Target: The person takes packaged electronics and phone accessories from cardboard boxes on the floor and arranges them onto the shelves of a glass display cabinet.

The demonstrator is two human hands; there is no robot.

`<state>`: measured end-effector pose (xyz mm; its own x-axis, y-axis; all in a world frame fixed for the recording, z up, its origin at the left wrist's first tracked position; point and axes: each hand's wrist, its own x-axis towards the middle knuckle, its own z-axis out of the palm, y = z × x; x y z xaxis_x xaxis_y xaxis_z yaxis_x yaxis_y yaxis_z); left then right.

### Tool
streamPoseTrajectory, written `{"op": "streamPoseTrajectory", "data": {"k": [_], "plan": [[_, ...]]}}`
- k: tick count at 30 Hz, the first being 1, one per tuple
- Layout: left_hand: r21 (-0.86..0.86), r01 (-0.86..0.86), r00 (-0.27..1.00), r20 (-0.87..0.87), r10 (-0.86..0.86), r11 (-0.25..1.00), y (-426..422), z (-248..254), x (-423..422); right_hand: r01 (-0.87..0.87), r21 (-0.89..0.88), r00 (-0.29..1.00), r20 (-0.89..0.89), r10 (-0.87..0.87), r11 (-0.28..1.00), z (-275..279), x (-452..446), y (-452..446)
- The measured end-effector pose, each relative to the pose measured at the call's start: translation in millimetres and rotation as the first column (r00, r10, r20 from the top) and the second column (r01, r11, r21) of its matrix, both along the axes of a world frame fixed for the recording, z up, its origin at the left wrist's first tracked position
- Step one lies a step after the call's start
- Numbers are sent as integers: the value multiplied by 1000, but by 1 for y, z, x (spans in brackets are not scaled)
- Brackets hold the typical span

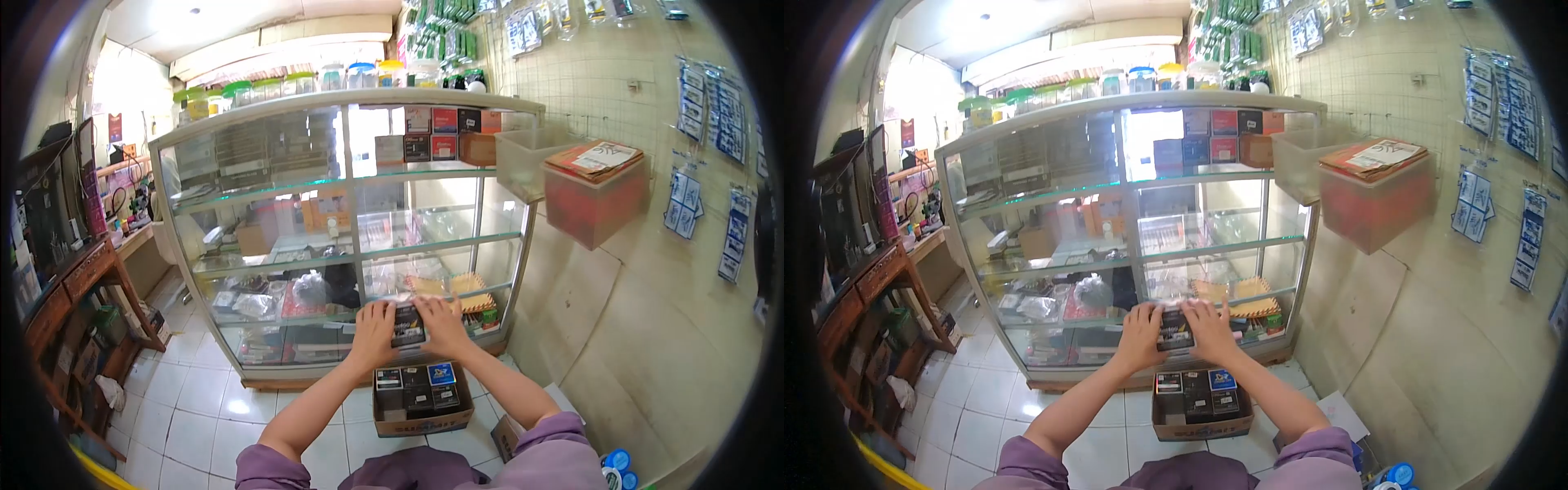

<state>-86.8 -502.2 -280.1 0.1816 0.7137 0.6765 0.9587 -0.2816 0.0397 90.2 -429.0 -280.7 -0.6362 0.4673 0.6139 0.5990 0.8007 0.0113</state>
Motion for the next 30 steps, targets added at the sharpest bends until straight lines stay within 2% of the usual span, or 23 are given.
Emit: {"op": "streamPoseTrajectory", "data": {"k": [4,6,10,12,16,20,23,26,29,30], "plan": [[243,-5,997,-72,23,970,14,72,31,64,175,983,-178,-32,983,67,23,4],[361,-9,994,-102,49,933,29,103,44,76,273,953,-303,11,959,93,29,19],[516,-20,981,-153,115,856,72,161,58,120,401,878,-471,92,908,139,23,84],[563,-40,977,-150,150,825,103,188,55,95,425,858,-494,142,900,167,12,120],[553,-178,968,-52,247,814,163,225,34,-26,384,873,-441,208,923,216,-21,181],[419,-312,940,3,342,853,198,242,7,-163,317,903,-334,271,934,241,-53,230],[406,-390,897,-34,440,827,219,250,-7,-247,236,899,-306,313,940,253,-71,251],[433,-551,741,-139,657,713,239,253,-12,-361,163,868,-302,395,918,260,-86,271],[402,-666,630,-148,762,629,260,251,-17,-482,83,820,-309,482,872,268,-101,283],[374,-693,621,-127,774,617,267,251,-17,-468,96,826,-307,473,879,269,-107,288]]}}
